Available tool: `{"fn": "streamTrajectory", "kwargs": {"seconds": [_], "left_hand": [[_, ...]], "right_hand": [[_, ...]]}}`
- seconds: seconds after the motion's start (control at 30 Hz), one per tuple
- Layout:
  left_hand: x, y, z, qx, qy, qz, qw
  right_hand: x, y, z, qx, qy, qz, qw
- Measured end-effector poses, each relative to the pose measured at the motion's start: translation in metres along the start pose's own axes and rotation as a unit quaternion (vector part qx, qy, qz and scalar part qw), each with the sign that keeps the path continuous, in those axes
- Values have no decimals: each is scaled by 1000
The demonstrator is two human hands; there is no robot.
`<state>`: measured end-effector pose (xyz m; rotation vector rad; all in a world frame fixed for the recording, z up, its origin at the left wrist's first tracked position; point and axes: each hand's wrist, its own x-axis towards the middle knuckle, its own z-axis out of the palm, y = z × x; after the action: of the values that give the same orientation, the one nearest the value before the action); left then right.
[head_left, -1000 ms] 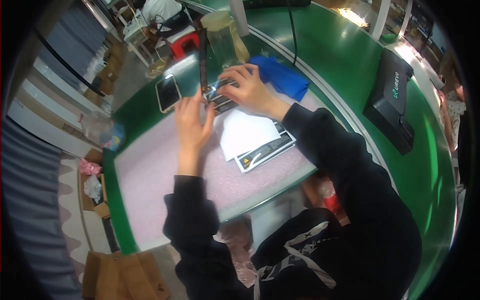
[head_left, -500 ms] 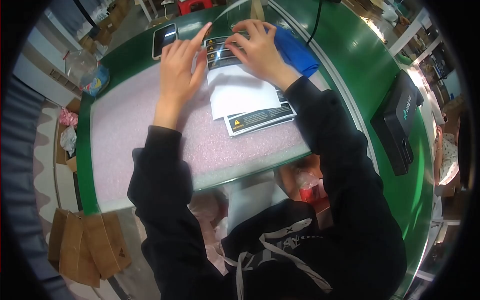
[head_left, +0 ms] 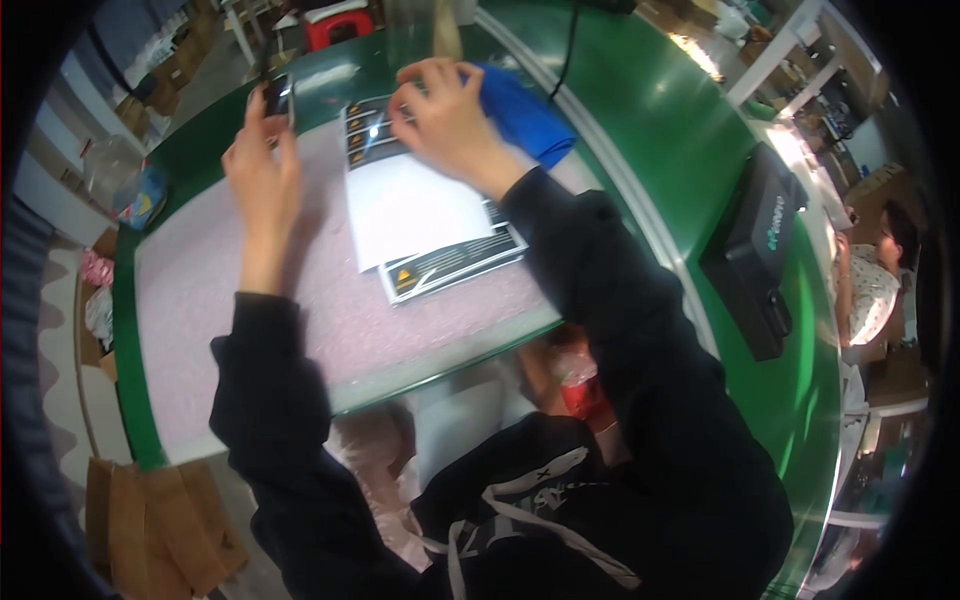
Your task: Assembling and labeling electronic lamp components on a production line.
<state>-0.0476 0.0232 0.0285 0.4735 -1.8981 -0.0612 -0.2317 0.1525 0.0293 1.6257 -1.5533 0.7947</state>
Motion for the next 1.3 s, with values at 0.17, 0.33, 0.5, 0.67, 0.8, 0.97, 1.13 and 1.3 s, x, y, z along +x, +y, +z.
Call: {"fn": "streamTrajectory", "kwargs": {"seconds": [0.17, 0.33, 0.5, 0.67, 0.8, 0.97, 1.13, 1.3], "left_hand": [[-7, 4, 4, 27, -61, -42, 997], [-8, 20, 6, 67, -128, -12, 989], [-10, 17, 2, 54, -148, -12, 987], [-10, 24, 3, 39, -154, -30, 987], [-9, 26, 2, 3, -152, -54, 987], [-7, 34, 0, 4, -138, -24, 990], [-5, 37, -2, 7, -119, 13, 993], [-5, 40, -6, -25, -161, 16, 986]], "right_hand": [[1, -10, 6, 48, 14, 34, 998], [2, -9, 4, 70, 28, 44, 996], [0, -6, 4, 58, 10, 36, 998], [0, -5, 6, 63, 1, 46, 997], [-2, -3, 10, 57, -10, 51, 997], [-2, -4, 10, 59, -6, 47, 997], [-3, -4, 10, 50, -12, 46, 998], [-3, -4, 10, 54, -20, 55, 997]]}}
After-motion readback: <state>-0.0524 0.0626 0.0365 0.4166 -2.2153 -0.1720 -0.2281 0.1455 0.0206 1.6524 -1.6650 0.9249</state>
